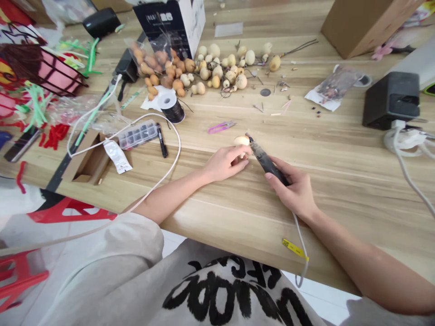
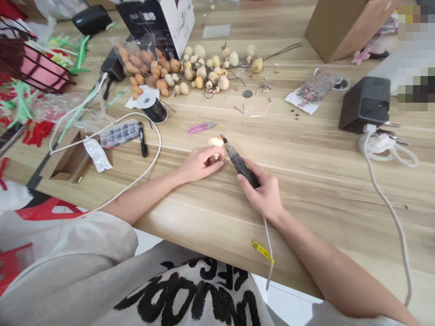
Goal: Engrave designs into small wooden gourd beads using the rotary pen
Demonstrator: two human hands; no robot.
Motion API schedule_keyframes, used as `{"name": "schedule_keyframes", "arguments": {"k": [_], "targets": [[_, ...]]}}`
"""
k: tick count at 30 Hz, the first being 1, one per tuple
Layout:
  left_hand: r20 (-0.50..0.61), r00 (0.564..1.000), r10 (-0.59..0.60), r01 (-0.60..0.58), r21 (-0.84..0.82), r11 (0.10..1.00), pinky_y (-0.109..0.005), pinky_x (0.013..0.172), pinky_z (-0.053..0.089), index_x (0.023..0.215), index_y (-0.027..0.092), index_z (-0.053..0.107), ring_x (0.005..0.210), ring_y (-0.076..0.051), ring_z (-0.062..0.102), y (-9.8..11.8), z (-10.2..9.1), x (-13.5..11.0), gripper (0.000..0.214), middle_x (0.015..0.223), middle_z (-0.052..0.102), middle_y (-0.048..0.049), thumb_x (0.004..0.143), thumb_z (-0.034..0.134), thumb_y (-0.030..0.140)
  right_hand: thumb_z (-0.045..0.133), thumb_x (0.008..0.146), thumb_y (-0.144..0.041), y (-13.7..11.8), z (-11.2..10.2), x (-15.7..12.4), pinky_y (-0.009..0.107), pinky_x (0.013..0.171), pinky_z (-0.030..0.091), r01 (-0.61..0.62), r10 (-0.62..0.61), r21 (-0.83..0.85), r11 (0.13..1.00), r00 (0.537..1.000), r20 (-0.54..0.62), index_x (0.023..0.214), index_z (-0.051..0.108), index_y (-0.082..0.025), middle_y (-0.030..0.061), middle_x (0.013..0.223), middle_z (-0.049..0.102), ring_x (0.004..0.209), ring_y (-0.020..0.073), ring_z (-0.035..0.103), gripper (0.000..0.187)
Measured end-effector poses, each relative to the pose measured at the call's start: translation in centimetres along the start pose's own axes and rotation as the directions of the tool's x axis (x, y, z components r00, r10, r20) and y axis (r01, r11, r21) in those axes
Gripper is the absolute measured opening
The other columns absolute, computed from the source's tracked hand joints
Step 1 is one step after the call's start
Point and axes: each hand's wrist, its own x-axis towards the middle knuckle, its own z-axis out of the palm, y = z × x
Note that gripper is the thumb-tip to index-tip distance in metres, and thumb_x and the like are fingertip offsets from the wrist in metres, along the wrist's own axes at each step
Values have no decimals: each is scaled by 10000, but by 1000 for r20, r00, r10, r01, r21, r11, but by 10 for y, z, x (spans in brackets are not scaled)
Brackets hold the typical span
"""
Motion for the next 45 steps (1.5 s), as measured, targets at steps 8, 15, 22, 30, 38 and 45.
{"name": "schedule_keyframes", "arguments": {"k": [8, 15, 22, 30, 38, 45], "targets": [[-21, 1000, -1, 1, -3, 1000, -185, 614, 425, 929, 194, 563, 562, -48, 523, 0, 0, -1, 72, 815, 671, 15, 908, 585, 260, 664, 842, -355, -2, -1, 0, 452, 899, 608, -17, 16, 38, 999, 1000, 13, 1274, 688, -179, 83, 1066, 783, 1041, 307, 737, 467], [-34, 999, -7, 7, 5, 1000, -190, 613, 429, 914, 195, 556, 568, -53, 524, -2, 1, -1, 83, 812, 665, 11, 908, 590, 271, 658, 856, -378, -1, -1, -1, 444, 889, 614, -5, 4, 24, 1000, 1000, 8, 1281, 690, -188, 72, 1031, 789, 1036, 307, 741, 466], [-57, 998, 4, -4, 13, 1000, -190, 629, 428, 910, 194, 553, 575, -52, 516, -3, 1, -1, 73, 789, 647, 17, 912, 587, 259, 645, 856, -355, -1, -1, -1, 431, 880, 614, 0, 0, 19, 1000, 1000, 8, 1276, 688, -166, 88, 1037, 782, 1041, 307, 737, 462], [-44, 999, -4, 4, 0, 1000, -187, 625, 431, 923, 195, 556, 574, -52, 520, -2, 1, 0, 72, 804, 658, 12, 907, 594, 254, 665, 840, -342, -1, 0, 0, 467, 916, 605, -23, 23, 37, 999, 1000, 5, 1261, 699, -177, 80, 1042, 787, 1053, 324, 736, 452], [-38, 999, 7, -8, -9, 1000, -177, 622, 426, 934, 193, 555, 569, -46, 515, -3, 1, -1, 72, 785, 640, 26, 903, 597, 243, 658, 843, -316, -2, 0, -1, 480, 1015, 562, -14, 14, 17, 1000, 1000, 9, 1268, 697, -166, 78, 1140, 773, 1110, 322, 721, 453], [-24, 999, 23, -23, -5, 1000, -176, 618, 427, 969, 196, 563, 563, -43, 520, -5, 2, 0, 83, 794, 634, 26, 907, 590, 244, 654, 830, -311, -1, 0, 0, 473, 1037, 548, 41, -41, -55, 998, 999, 0, 1260, 707, -174, 83, 1251, 735, 1161, 323, 700, 454]]}}
